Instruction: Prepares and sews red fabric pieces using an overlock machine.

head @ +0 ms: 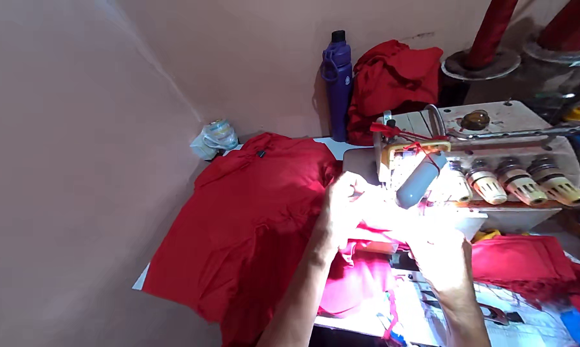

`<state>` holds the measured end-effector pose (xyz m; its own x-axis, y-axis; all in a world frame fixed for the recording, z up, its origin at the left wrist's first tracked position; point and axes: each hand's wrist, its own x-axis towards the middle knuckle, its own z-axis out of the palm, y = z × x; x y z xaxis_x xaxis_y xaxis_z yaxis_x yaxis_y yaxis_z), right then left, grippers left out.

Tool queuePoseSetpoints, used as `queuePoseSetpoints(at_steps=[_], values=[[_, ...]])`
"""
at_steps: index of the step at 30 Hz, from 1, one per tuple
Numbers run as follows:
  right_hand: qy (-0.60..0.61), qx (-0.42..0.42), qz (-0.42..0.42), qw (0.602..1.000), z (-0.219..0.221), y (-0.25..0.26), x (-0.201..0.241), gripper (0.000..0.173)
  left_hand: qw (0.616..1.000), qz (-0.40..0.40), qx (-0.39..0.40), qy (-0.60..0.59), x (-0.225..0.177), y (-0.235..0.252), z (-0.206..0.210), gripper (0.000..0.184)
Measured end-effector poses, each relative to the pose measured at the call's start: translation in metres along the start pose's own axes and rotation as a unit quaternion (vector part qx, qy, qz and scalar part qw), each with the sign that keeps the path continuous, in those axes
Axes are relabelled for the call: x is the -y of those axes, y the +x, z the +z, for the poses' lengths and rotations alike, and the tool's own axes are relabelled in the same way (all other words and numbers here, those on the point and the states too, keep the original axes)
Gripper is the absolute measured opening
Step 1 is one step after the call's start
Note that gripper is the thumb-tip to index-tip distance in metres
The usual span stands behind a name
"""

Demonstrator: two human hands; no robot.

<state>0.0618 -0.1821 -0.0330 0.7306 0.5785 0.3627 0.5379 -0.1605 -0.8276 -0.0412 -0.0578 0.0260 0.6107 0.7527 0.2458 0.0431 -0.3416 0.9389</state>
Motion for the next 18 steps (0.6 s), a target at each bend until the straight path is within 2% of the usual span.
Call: queuePoseSetpoints(at_steps=[2, 4, 6, 7, 8, 9, 10, 12, 14, 16, 17, 18], values=[[-0.06, -0.012, -0.033, 0.998, -0.003, 0.001, 0.008, 0.022, 0.986, -0.059, 0.046, -0.148, -0.02, -0.014, 0.0, 0.018], [-0.054, -0.018, -0.102, 0.993, -0.004, 0.005, 0.006, 0.022, 0.97, -0.108, 0.068, -0.205, -0.038, -0.031, 0.001, 0.027], [0.041, 0.034, -0.129, 0.99, -0.011, 0.008, 0.002, 0.023, 0.97, -0.109, 0.076, -0.204, -0.044, -0.044, 0.002, 0.026], [0.127, 0.079, -0.117, 0.982, -0.016, 0.007, 0.001, 0.018, 0.975, -0.09, 0.079, -0.189, -0.042, -0.048, 0.001, 0.023], [0.244, 0.142, -0.096, 0.954, -0.02, 0.007, -0.001, 0.012, 0.982, -0.054, 0.085, -0.158, -0.039, -0.051, -0.001, 0.02], [0.36, 0.223, -0.054, 0.904, -0.024, 0.007, -0.002, 0.016, 0.988, -0.013, 0.084, -0.125, -0.035, -0.052, -0.003, 0.019], [0.428, 0.297, -0.009, 0.854, -0.028, 0.007, -0.003, 0.017, 0.992, 0.029, 0.08, -0.093, -0.03, -0.051, -0.004, 0.019], [0.488, 0.375, 0.089, 0.783, -0.029, 0.002, -0.006, 0.015, 0.992, 0.118, 0.045, -0.017, -0.016, -0.045, -0.003, 0.013], [0.545, 0.398, 0.174, 0.717, -0.027, -0.007, -0.011, 0.01, 0.982, 0.17, -0.001, 0.086, -0.002, -0.035, 0.002, 0.009], [0.602, 0.39, 0.211, 0.664, -0.027, -0.012, -0.016, 0.007, 0.966, 0.194, -0.044, 0.164, 0.012, -0.022, 0.011, 0.012], [0.618, 0.373, 0.218, 0.657, -0.031, -0.012, -0.015, 0.006, 0.96, 0.189, -0.051, 0.202, 0.019, -0.018, 0.013, 0.015], [0.612, 0.338, 0.23, 0.677, -0.037, -0.01, -0.007, 0.006, 0.954, 0.178, -0.041, 0.236, 0.024, -0.016, 0.014, 0.02]])
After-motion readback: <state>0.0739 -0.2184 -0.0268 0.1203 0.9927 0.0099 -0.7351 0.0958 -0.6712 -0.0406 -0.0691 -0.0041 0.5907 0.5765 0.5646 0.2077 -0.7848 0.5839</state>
